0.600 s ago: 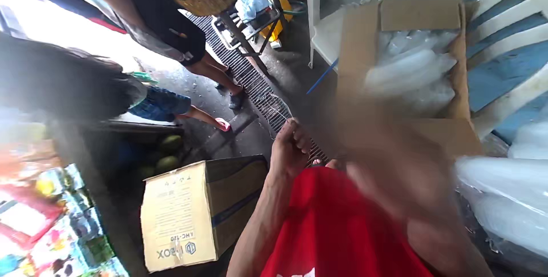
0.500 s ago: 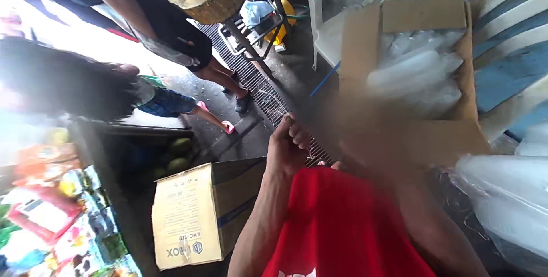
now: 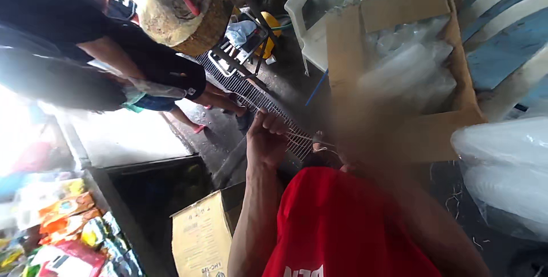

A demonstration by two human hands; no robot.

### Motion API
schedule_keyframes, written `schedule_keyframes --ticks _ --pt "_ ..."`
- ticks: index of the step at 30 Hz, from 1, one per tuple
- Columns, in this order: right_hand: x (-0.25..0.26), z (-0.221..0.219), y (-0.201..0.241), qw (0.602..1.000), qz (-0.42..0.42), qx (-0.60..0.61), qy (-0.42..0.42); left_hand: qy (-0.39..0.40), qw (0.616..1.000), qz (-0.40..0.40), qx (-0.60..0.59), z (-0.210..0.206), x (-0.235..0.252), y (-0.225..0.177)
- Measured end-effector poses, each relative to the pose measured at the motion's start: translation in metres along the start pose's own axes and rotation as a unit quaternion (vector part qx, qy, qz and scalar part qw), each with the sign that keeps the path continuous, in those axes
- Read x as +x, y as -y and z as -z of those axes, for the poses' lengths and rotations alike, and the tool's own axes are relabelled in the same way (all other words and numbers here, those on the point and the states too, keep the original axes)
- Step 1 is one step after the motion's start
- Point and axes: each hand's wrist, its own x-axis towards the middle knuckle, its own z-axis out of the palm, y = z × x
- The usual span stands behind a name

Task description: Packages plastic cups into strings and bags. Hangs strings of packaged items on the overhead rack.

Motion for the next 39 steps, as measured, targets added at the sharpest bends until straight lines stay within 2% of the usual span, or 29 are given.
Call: schedule_keyframes --ticks 2,4,6,9,14,18,20,22,24,25,26,27,29,31,32,33,34,35,36,37,38,39 --pt "-0.015 0.004 0.026 0.997 -0.052 -0.031 -0.054 -0.012 1.0 0.004 0.019 0.008 0.026 -0.013" --pt "-0.038 0.013 0.042 0.99 -0.039 -0.007 -0.138 -0.044 0.997 -0.006 0.068 0.022 0.057 -0.029" --pt "-0.067 0.02 0.046 0.972 0.064 0.067 -0.217 -0.073 0.991 -0.005 0.113 0.042 0.088 -0.045" --pt "-0.09 0.025 0.046 0.91 0.25 0.183 -0.276 -0.077 0.986 0.037 0.146 0.06 0.128 -0.058" --pt "-0.065 -0.003 0.068 0.8 0.38 0.236 -0.4 0.021 0.978 0.177 0.108 0.063 0.171 -0.039" --pt "-0.068 -0.015 0.077 0.736 0.481 0.259 -0.399 0.068 0.968 0.195 0.143 0.061 0.192 -0.036" --pt "-0.072 -0.014 0.08 0.733 0.501 0.28 -0.366 0.109 0.952 0.181 0.222 0.056 0.196 -0.036" --pt "-0.073 -0.019 0.087 0.749 0.487 0.29 -0.343 0.157 0.899 0.132 0.387 0.053 0.193 -0.031" --pt "-0.073 -0.028 0.097 0.776 0.465 0.247 -0.348 0.221 0.79 0.08 0.566 0.047 0.182 -0.025" --pt "-0.074 -0.033 0.101 0.789 0.453 0.215 -0.355 0.252 0.74 0.074 0.619 0.043 0.175 -0.022" --pt "-0.076 -0.036 0.105 0.799 0.444 0.189 -0.359 0.279 0.714 0.081 0.637 0.041 0.171 -0.018" --pt "-0.08 -0.038 0.109 0.805 0.44 0.172 -0.359 0.289 0.72 0.089 0.625 0.041 0.17 -0.014" --pt "-0.089 -0.042 0.114 0.809 0.437 0.151 -0.363 0.242 0.796 0.078 0.549 0.055 0.172 -0.013" --pt "-0.096 -0.047 0.12 0.812 0.442 0.145 -0.354 0.069 0.866 0.011 0.495 0.07 0.175 -0.014" --pt "-0.098 -0.052 0.124 0.816 0.44 0.139 -0.349 -0.024 0.872 -0.028 0.488 0.074 0.177 -0.012" --pt "-0.097 -0.057 0.128 0.821 0.434 0.132 -0.346 -0.071 0.86 -0.051 0.502 0.08 0.175 -0.009" --pt "-0.094 -0.063 0.131 0.827 0.426 0.12 -0.347 -0.06 0.836 -0.043 0.544 0.088 0.166 -0.004" --pt "-0.09 -0.07 0.132 0.831 0.416 0.105 -0.354 0.007 0.797 0.011 0.604 0.096 0.148 0.0" --pt "-0.084 -0.078 0.132 0.835 0.402 0.092 -0.363 0.112 0.738 0.104 0.657 0.104 0.128 0.006" --pt "-0.077 -0.084 0.132 0.837 0.392 0.082 -0.373 0.23 0.656 0.204 0.69 0.104 0.108 0.019" --pt "-0.07 -0.09 0.131 0.835 0.389 0.082 -0.381 0.342 0.577 0.265 0.693 0.098 0.089 0.04" --pt "-0.063 -0.095 0.129 0.83 0.391 0.093 -0.387 0.434 0.525 0.285 0.675 0.088 0.068 0.068"
